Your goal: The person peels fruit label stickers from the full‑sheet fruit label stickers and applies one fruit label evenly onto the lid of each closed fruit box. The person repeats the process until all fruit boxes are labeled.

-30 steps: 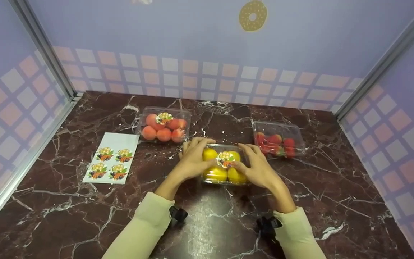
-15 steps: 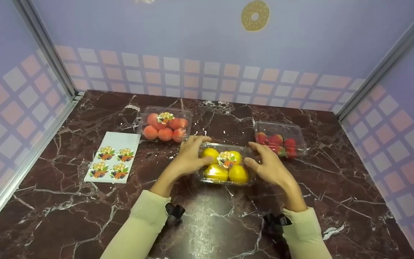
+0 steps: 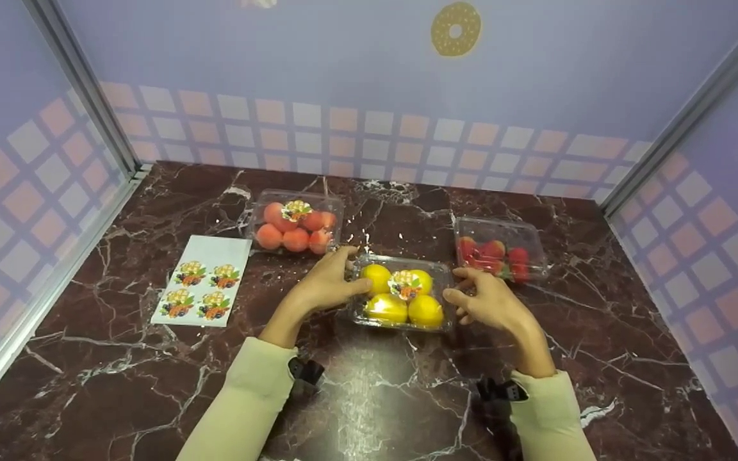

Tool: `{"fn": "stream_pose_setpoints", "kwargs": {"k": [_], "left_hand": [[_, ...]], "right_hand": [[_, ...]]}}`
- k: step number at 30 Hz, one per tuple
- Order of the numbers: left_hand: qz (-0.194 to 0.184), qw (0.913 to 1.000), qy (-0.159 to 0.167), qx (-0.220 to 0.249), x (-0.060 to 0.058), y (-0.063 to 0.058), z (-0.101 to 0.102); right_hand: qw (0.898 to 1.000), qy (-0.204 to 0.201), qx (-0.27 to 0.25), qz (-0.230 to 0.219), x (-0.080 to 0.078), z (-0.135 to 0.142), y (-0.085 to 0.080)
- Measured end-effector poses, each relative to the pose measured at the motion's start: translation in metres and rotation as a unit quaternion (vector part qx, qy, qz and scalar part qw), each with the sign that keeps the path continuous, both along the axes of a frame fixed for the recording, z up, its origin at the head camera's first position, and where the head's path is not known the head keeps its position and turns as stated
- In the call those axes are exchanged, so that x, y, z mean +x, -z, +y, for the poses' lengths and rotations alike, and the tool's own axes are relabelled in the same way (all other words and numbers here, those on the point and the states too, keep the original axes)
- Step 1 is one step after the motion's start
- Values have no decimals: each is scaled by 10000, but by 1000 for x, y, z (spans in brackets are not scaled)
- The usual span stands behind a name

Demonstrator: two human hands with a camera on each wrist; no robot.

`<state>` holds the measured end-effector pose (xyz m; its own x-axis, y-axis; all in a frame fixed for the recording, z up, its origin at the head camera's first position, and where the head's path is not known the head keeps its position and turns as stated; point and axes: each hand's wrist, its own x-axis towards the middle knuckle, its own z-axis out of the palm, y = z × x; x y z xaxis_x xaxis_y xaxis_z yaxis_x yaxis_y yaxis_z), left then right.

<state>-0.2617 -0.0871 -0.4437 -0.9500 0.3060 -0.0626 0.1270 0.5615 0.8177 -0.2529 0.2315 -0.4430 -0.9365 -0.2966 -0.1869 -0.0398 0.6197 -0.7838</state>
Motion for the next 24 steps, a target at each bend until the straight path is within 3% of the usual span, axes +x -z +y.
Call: {"fn": "stream_pose_setpoints", "kwargs": {"k": [9,24], "left_hand": [[-825,9942,-6,686,0,-1,-6],[-855,9934,146,746,-2,0,-6]], "right_hand": [[9996,-84,-173,-222,0,0,-3],[9998,-78,-155,-107,0,-1,0]]}}
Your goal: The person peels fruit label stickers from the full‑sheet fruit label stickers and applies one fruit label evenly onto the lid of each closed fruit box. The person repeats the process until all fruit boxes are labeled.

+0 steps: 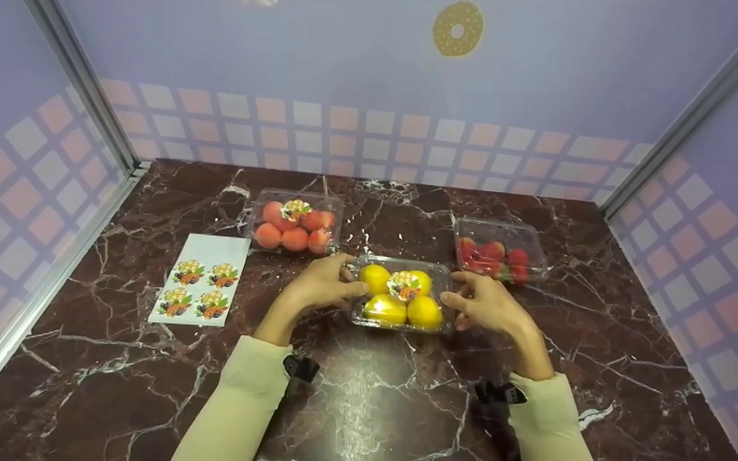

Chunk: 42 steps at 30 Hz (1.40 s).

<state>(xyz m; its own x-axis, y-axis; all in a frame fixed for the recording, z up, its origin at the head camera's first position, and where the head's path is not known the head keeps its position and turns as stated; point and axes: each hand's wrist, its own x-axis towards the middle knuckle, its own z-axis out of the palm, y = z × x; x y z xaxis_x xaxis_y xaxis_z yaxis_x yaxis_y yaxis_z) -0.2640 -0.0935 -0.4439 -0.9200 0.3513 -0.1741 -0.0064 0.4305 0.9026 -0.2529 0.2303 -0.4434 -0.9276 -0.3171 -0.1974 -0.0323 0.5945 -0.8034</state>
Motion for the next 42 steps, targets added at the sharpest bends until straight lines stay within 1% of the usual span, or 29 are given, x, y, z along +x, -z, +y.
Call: {"fn": "stream_pose_setpoints", "kwargs": {"k": [4,13,18,23,26,30,32,35,38,40,42], "left_hand": [[-3,10000,2,2,1,0,-1],[112,9996,-68,-237,2,-2,2],[191,9993,-156,-287,1,-1,4],[343,9980,-190,-490,0,-2,5],[461,9958,-56,-789,-2,-5,5],[715,9870,160,-1430,-9,-11,6],[768,9822,269,-1693,-13,-14,7],[840,9737,410,-2076,-19,-19,10],[894,9646,522,-2424,-26,-24,13],[963,9571,560,-2674,-31,-28,15],[989,9534,559,-2796,-35,-31,17]], "right_hand": [[9999,-46,84,66,1,-1,1],[9988,-132,338,325,0,-1,1],[9974,-62,512,499,0,-4,0],[9951,46,807,577,0,-11,-5],[9934,1,1030,514,-3,-14,-9],[9881,-209,1439,495,-12,-21,-17],[9832,-304,1726,499,-17,-23,-22],[9742,-346,2177,484,-25,-27,-28],[9633,-442,2583,577,-34,-31,-32],[9564,-545,2793,656,-40,-34,-35],[9516,-618,2918,736,-47,-36,-38]]}}
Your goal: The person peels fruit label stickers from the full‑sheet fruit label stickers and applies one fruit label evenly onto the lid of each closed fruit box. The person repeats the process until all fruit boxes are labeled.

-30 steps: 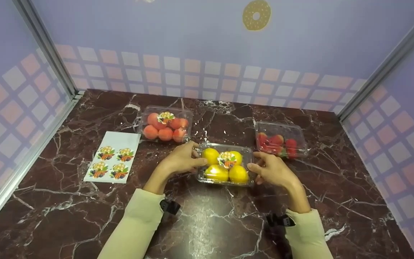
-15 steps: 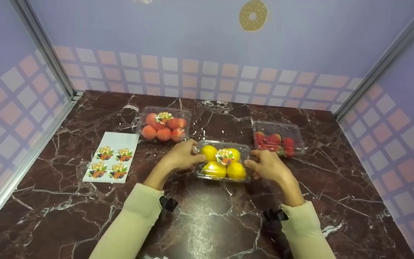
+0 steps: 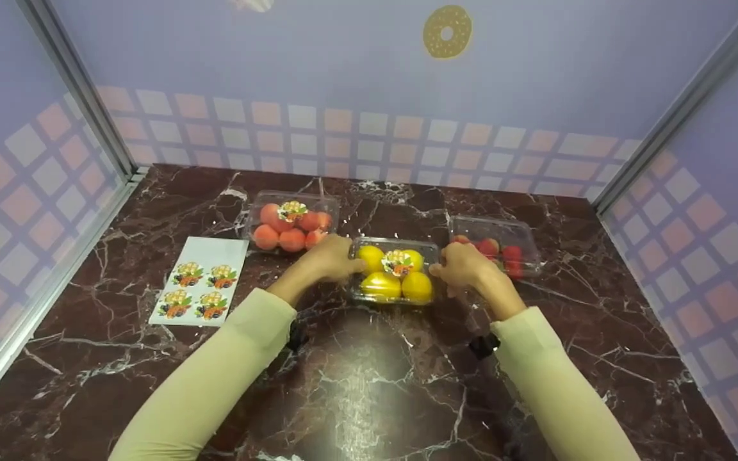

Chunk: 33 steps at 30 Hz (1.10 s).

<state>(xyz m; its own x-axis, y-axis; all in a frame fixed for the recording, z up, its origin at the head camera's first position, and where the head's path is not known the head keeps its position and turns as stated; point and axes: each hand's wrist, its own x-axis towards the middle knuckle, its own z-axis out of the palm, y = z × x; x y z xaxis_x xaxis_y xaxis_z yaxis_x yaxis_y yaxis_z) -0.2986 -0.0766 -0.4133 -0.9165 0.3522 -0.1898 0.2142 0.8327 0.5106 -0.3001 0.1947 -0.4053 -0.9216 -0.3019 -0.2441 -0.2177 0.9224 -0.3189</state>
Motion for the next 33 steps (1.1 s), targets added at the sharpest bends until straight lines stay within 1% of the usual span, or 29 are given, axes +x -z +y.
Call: {"fn": "stream_pose_setpoints", "kwargs": {"k": [1,7,10,13,14,15,16,17,20,21,22,23,24,25,27,29,30,31,33], "left_hand": [[47,10000,-6,-35,-2,-1,1],[199,9991,-277,258,-18,-5,6],[163,9984,-411,357,-24,-6,7],[45,9971,-600,464,-29,-8,7],[10,9965,-669,507,-32,-7,7],[56,9959,-736,516,-40,1,6],[92,9953,-806,534,-53,13,5],[127,9948,-867,514,-66,27,4],[203,9928,-982,650,-69,30,6],[255,9923,-1000,692,-68,30,6],[250,9917,-1005,758,-62,23,8],[257,9915,-1000,791,-52,12,10],[256,9908,-1002,872,-40,0,12],[307,9907,-987,887,-41,0,13],[393,9905,-997,865,-43,2,15],[410,9896,-1044,899,-45,5,16],[417,9891,-1069,927,-46,6,17],[462,9888,-1083,915,-48,7,18],[415,9876,-1135,1006,-50,9,18]], "right_hand": [[10000,-8,45,-23,-4,-1,-1],[9995,246,117,-139,-23,-8,-6],[9992,381,134,-74,-28,-12,-8],[9984,523,211,49,-34,-17,-9],[9981,565,238,113,-39,-17,-6],[9977,579,206,272,-51,-13,7],[9974,621,235,289,-62,-11,16],[9969,625,278,394,-81,-4,34],[9964,592,189,572,-90,1,41],[9961,536,56,697,-104,9,54],[9959,570,72,696,-105,9,54],[9955,523,6,784,-100,8,49],[9957,553,-56,744,-88,3,35],[9952,585,-107,771,-93,4,39],[9943,688,-138,807,-95,2,40],[9943,808,-105,692,-74,-10,18],[9939,842,-81,710,-74,-12,17],[9935,837,-98,759,-69,-14,14],[9933,772,-66,855,-64,-17,11]]}}
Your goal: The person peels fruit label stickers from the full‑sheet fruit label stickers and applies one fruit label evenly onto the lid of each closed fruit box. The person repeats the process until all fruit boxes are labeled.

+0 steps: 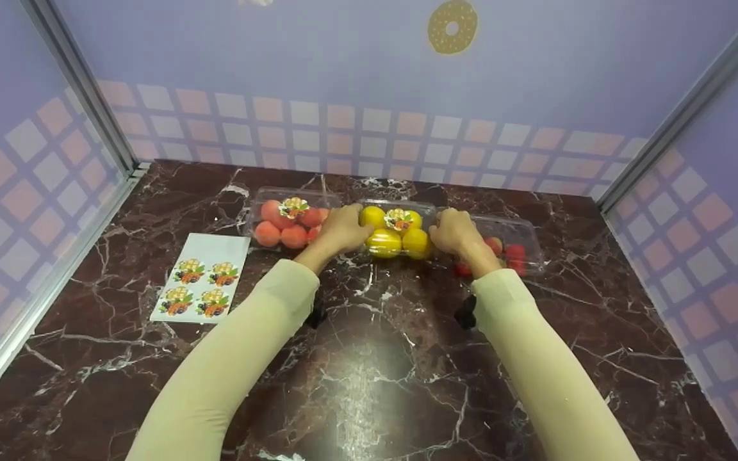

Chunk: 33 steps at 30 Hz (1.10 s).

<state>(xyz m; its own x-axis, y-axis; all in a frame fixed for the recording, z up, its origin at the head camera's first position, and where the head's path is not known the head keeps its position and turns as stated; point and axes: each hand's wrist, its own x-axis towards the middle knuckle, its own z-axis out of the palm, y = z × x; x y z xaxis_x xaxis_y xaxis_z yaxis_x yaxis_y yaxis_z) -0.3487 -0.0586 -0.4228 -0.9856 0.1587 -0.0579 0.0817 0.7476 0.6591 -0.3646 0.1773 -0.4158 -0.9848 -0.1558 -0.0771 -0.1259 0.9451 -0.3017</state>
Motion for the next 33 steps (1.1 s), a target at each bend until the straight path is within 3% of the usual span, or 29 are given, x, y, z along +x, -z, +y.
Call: {"fn": "stream_pose_setpoints", "kwargs": {"k": [7,14,15,18,21,22,24,30,33], "left_hand": [[244,9996,-146,42,-16,15,3],[116,9996,-89,228,-4,4,3],[104,9996,-87,232,-3,4,3],[179,9996,-83,200,-7,7,2],[269,9996,-105,-24,-9,6,3],[321,9994,-104,-103,-9,5,4],[517,9982,-120,-269,-13,6,6],[897,9955,-68,-296,9,-16,26],[1213,9926,30,-52,17,-18,42]], "right_hand": [[9997,-10,21,254,2,-5,1],[10000,71,12,66,-8,-4,6],[9997,-9,-48,224,-16,2,16],[9996,-35,-175,213,-18,6,19],[9993,-81,-321,185,-10,10,12],[9995,-42,-324,46,0,7,0],[9990,-148,-399,116,6,12,-8],[9965,-179,-735,367,20,45,-27],[9944,-111,-971,400,25,69,-32]]}}
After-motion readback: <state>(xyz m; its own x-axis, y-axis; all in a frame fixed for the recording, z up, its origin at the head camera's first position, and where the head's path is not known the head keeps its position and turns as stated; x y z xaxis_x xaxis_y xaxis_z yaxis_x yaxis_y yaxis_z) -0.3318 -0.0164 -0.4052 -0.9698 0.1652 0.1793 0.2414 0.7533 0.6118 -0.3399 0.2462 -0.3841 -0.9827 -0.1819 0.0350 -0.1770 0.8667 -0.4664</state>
